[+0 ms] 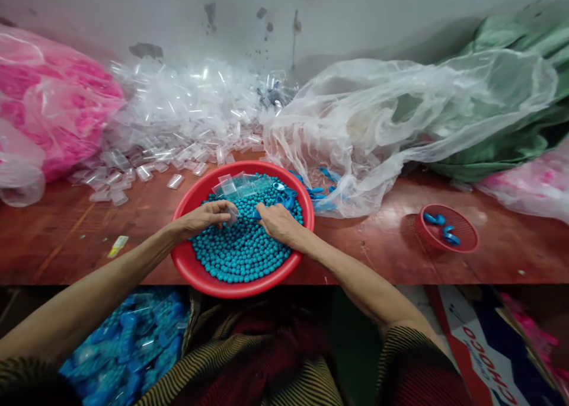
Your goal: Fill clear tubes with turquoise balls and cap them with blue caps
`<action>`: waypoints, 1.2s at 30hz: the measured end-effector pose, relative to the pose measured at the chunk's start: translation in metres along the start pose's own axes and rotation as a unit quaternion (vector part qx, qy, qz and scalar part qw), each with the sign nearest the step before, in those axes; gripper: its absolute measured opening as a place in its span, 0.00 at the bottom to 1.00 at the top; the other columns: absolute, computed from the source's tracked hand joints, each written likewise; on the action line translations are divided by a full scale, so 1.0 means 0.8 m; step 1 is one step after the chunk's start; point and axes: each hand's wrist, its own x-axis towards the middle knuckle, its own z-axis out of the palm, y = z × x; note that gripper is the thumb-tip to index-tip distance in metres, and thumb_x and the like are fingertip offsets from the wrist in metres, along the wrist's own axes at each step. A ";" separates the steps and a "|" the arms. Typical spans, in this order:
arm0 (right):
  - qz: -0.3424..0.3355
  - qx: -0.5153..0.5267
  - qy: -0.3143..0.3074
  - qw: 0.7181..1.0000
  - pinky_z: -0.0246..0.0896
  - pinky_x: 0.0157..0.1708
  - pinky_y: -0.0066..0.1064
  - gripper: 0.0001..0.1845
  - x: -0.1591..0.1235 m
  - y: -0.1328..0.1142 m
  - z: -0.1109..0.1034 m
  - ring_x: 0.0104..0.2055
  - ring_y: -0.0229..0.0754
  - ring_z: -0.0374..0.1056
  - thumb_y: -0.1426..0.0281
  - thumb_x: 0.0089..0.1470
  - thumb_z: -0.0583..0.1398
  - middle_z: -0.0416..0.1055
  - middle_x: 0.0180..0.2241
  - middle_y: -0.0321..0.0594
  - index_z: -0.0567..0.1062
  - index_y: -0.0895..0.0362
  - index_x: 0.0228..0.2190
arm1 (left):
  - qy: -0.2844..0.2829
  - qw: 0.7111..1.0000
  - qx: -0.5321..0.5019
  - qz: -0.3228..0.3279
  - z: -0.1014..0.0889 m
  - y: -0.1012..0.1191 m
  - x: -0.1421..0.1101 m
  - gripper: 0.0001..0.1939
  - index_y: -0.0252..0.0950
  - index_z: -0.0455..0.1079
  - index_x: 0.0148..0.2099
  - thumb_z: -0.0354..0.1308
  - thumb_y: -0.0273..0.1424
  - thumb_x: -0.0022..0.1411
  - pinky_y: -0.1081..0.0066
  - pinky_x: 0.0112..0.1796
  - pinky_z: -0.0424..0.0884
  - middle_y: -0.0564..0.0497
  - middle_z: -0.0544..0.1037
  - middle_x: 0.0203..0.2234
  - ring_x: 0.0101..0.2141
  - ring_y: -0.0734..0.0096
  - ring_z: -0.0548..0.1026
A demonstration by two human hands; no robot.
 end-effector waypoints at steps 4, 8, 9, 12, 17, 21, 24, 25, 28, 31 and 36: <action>-0.019 0.043 0.061 0.997 0.53 0.46 0.35 0.16 0.001 0.006 0.001 0.42 0.45 0.68 0.70 0.59 0.54 0.74 0.38 0.46 0.66 0.61 0.49 | -0.015 0.999 -0.031 -0.010 0.000 0.000 -0.002 0.18 0.34 0.65 0.43 0.60 0.37 0.50 0.76 0.23 0.61 0.53 0.73 0.27 0.24 0.77 0.69; -0.018 0.036 0.157 0.987 0.50 0.51 0.43 0.18 0.005 0.001 0.001 0.43 0.47 0.66 0.71 0.61 0.51 0.74 0.39 0.47 0.65 0.61 0.52 | 0.045 0.997 0.037 -0.042 0.014 -0.001 -0.001 0.22 0.36 0.61 0.45 0.62 0.34 0.47 0.77 0.19 0.59 0.60 0.66 0.19 0.19 0.79 0.65; -0.031 0.034 0.171 0.984 0.48 0.52 0.45 0.18 0.006 -0.003 0.000 0.43 0.46 0.66 0.72 0.61 0.50 0.73 0.38 0.47 0.65 0.61 0.52 | 0.066 0.995 0.062 -0.049 0.019 0.000 0.000 0.22 0.36 0.60 0.43 0.62 0.32 0.46 0.77 0.18 0.60 0.60 0.66 0.19 0.19 0.78 0.65; -0.076 0.078 0.144 0.984 0.54 0.49 0.38 0.19 0.010 -0.016 -0.003 0.43 0.43 0.66 0.75 0.60 0.49 0.72 0.39 0.46 0.65 0.61 0.52 | 0.099 0.991 0.079 -0.039 0.034 0.007 0.000 0.17 0.37 0.59 0.37 0.62 0.30 0.45 0.78 0.16 0.58 0.60 0.67 0.20 0.17 0.78 0.66; -0.049 0.170 0.090 0.980 0.60 0.45 0.33 0.18 0.012 -0.023 0.003 0.47 0.43 0.67 0.71 0.60 0.51 0.71 0.44 0.48 0.65 0.61 0.51 | 0.160 0.983 -0.087 -0.006 0.046 0.023 -0.005 0.18 0.33 0.64 0.37 0.64 0.29 0.42 0.79 0.15 0.53 0.61 0.64 0.16 0.15 0.84 0.59; -0.033 0.225 0.088 0.970 0.58 0.49 0.34 0.22 0.010 -0.027 0.010 0.52 0.44 0.65 0.72 0.61 0.48 0.67 0.51 0.54 0.59 0.64 0.55 | 0.203 0.941 -0.270 -0.004 0.062 0.025 -0.004 0.21 0.34 0.64 0.40 0.65 0.26 0.40 0.78 0.23 0.65 0.58 0.70 0.23 0.22 0.81 0.68; -0.032 0.266 0.068 0.961 0.60 0.45 0.31 0.21 0.007 -0.029 0.008 0.46 0.42 0.68 0.75 0.61 0.45 0.70 0.47 0.52 0.58 0.64 0.55 | 0.189 0.936 -0.298 -0.016 0.073 0.025 0.000 0.18 0.35 0.62 0.42 0.60 0.28 0.47 0.73 0.28 0.70 0.56 0.71 0.27 0.24 0.77 0.72; -0.017 0.268 0.062 0.961 0.61 0.43 0.30 0.20 0.006 -0.028 0.006 0.43 0.41 0.70 0.75 0.62 0.44 0.72 0.44 0.50 0.59 0.64 0.54 | 0.190 0.945 -0.265 -0.017 0.073 0.025 0.000 0.17 0.35 0.61 0.43 0.58 0.29 0.49 0.72 0.26 0.70 0.55 0.72 0.28 0.23 0.76 0.72; 0.064 0.211 0.043 0.975 0.60 0.38 0.30 0.18 0.000 -0.020 0.002 0.39 0.43 0.71 0.72 0.62 0.45 0.74 0.37 0.48 0.60 0.63 0.52 | 0.231 0.972 -0.028 -0.033 0.061 0.019 0.001 0.18 0.36 0.59 0.45 0.57 0.30 0.51 0.74 0.24 0.66 0.53 0.73 0.30 0.23 0.75 0.71; 0.128 0.112 -0.012 0.985 0.60 0.34 0.33 0.14 -0.004 -0.011 0.002 0.38 0.48 0.72 0.73 0.61 0.46 0.74 0.35 0.52 0.62 0.64 0.46 | 0.220 0.940 0.256 -0.055 0.043 0.008 0.002 0.15 0.36 0.64 0.39 0.60 0.29 0.47 0.72 0.30 0.66 0.52 0.74 0.28 0.30 0.68 0.72; 0.172 0.060 -0.051 0.982 0.61 0.34 0.36 0.14 -0.001 -0.006 0.004 0.38 0.51 0.72 0.78 0.58 0.44 0.74 0.35 0.54 0.63 0.63 0.44 | 0.144 0.934 0.316 -0.087 0.051 -0.006 0.033 0.06 0.36 0.64 0.23 0.59 0.24 0.43 0.71 0.33 0.63 0.49 0.72 0.22 0.37 0.59 0.72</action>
